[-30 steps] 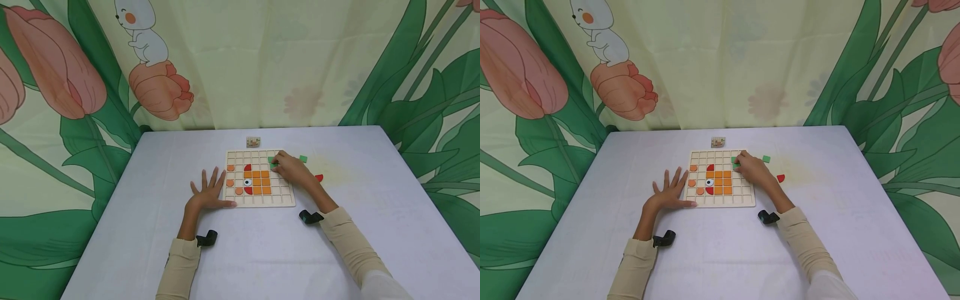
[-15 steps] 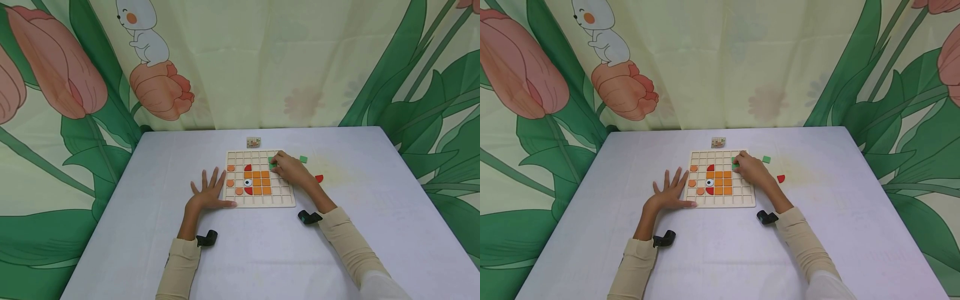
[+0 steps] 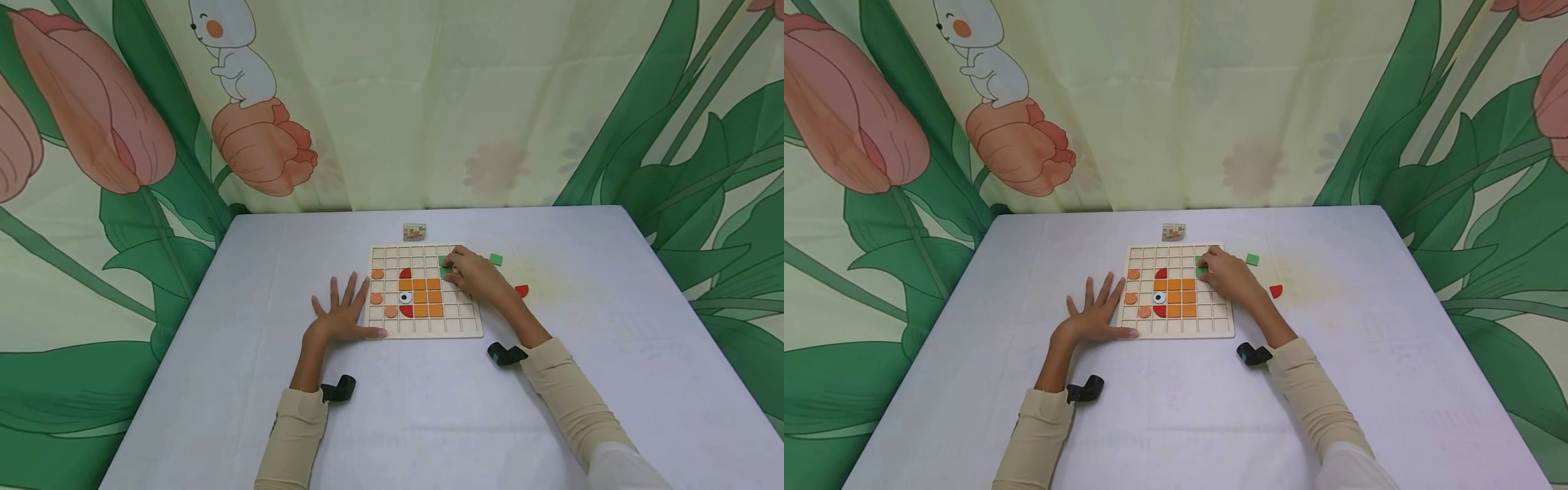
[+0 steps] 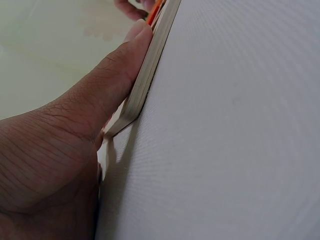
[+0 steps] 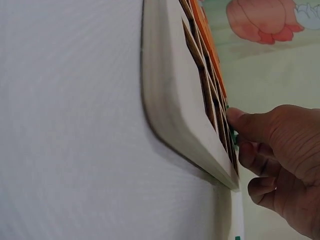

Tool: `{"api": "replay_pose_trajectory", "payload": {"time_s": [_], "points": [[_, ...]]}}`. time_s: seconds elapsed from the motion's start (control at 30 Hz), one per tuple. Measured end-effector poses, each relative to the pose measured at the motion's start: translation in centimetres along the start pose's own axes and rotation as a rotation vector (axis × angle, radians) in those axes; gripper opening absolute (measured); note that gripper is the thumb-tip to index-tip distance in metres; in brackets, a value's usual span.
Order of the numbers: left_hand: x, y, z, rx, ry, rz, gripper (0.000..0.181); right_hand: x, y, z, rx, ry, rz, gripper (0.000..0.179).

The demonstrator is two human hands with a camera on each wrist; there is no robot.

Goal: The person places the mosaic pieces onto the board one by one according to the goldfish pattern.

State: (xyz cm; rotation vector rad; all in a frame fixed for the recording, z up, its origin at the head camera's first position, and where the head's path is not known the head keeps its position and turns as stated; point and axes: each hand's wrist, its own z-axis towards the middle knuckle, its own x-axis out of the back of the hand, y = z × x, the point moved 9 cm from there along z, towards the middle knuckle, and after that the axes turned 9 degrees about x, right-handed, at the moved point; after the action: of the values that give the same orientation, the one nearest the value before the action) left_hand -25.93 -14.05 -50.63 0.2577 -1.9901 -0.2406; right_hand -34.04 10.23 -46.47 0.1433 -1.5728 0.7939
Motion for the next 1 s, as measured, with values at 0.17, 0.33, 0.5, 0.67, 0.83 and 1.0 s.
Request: {"api": "replay_pose_trajectory", "payload": {"time_s": [0.17,0.33,0.5,0.67,0.83,1.0], "points": [[0.1,0.0,0.0,0.0,0.005,0.001,0.122,0.1,0.0,0.0,0.004,0.013,0.016,0.031],[0.1,0.0,0.0,0.0,0.007,-0.002,0.121,0.1,0.3,0.0,0.004,0.02,0.026,0.031],[0.1,0.1,0.0,-0.002,-0.005,-0.004,0.121,1.0,0.7,-0.3,0.007,0.06,0.014,0.032],[0.3,0.1,0.0,-0.001,0.001,0.003,0.121,2.2,1.9,-0.6,-0.043,0.123,-0.016,0.031],[0.3,0.1,-0.1,0.0,0.005,0.007,0.121,3.3,3.7,-1.2,-0.14,0.169,-0.017,0.032],[0.2,0.1,-0.1,-0.002,-0.002,0.001,0.12,3.9,5.6,-2.1,-0.216,0.181,-0.009,0.033]]}}
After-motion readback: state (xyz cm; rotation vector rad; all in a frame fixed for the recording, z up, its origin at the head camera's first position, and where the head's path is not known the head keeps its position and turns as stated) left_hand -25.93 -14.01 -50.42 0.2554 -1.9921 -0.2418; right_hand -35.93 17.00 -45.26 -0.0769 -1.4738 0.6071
